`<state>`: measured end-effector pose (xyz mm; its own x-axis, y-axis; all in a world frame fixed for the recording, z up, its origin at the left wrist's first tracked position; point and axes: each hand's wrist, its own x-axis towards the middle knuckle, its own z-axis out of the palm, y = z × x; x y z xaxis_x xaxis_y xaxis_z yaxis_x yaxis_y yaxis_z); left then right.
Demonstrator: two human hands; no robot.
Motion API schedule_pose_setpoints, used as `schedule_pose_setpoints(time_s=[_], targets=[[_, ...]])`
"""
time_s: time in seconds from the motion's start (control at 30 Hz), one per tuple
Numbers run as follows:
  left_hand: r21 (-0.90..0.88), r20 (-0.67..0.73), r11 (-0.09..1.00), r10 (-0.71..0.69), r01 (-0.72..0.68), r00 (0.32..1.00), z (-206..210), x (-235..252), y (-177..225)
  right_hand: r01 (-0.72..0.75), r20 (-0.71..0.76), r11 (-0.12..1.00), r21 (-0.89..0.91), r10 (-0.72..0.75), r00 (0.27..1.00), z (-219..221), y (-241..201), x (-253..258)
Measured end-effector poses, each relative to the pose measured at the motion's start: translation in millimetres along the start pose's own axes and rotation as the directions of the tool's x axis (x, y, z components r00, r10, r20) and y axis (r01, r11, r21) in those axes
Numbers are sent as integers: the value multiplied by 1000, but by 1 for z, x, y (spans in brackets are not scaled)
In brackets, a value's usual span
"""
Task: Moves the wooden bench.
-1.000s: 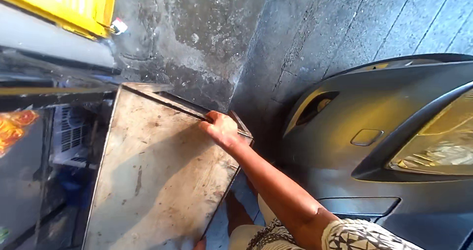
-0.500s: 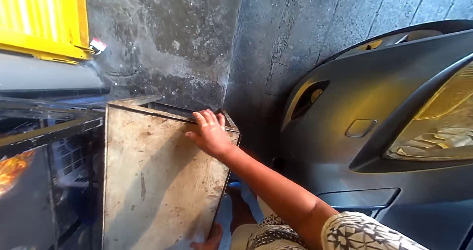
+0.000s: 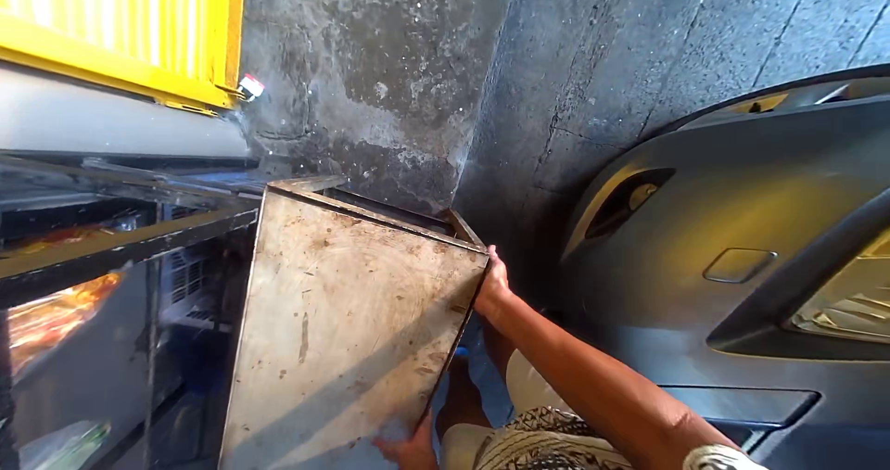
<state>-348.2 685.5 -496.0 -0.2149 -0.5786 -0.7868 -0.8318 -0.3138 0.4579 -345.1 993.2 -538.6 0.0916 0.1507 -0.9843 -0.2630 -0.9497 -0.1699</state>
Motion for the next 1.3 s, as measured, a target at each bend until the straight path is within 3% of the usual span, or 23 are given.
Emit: schedule_pose_setpoints(time_s=[0.17, 0.33, 0.5, 0.6, 0.7, 0.77, 0.87, 0.97, 1.03, 1.13, 1.3], targets=[[33, 83, 997, -72, 70, 994, 2, -5, 1, 33, 51, 999, -27, -31, 998, -6, 0, 16], [60, 89, 969, -245, 240, 965, -3, -3, 10, 105, -71, 993, -52, -108, 992, -2, 2, 11], [92, 92, 928, -368, 360, 925, -10, 3, 15, 117, -76, 992, -49, -120, 990, -2, 3, 9], [45, 91, 939, -343, 340, 935, -9, 3, 17, 132, -101, 988, -80, -140, 985, 2, 2, 2], [-10, 85, 950, -309, 311, 947, -8, 2, 17, 238, -100, 941, -240, -268, 958, -1, 0, 0], [-27, 82, 947, -316, 319, 945, -8, 0, 19, 375, -36, 807, -456, -438, 898, -14, -5, 8], [-46, 112, 935, -346, 352, 932, -12, 0, 25, 570, 192, 424, -704, -659, 727, -24, -23, 1], [-67, 132, 915, -387, 398, 912, -15, 0, 26, 624, 463, 18, -781, -655, 598, -12, -38, -21], [-68, 139, 913, -390, 401, 910, -14, -4, 27, 597, 598, -174, -783, -473, 646, 6, -43, -33], [-38, 153, 914, -395, 405, 906, -17, -5, 29, 464, 573, -408, -786, -202, 794, 36, -39, -44], [-27, 118, 908, -412, 418, 904, -24, -12, 38, 392, 509, -450, -802, -173, 843, 40, -36, -40]])
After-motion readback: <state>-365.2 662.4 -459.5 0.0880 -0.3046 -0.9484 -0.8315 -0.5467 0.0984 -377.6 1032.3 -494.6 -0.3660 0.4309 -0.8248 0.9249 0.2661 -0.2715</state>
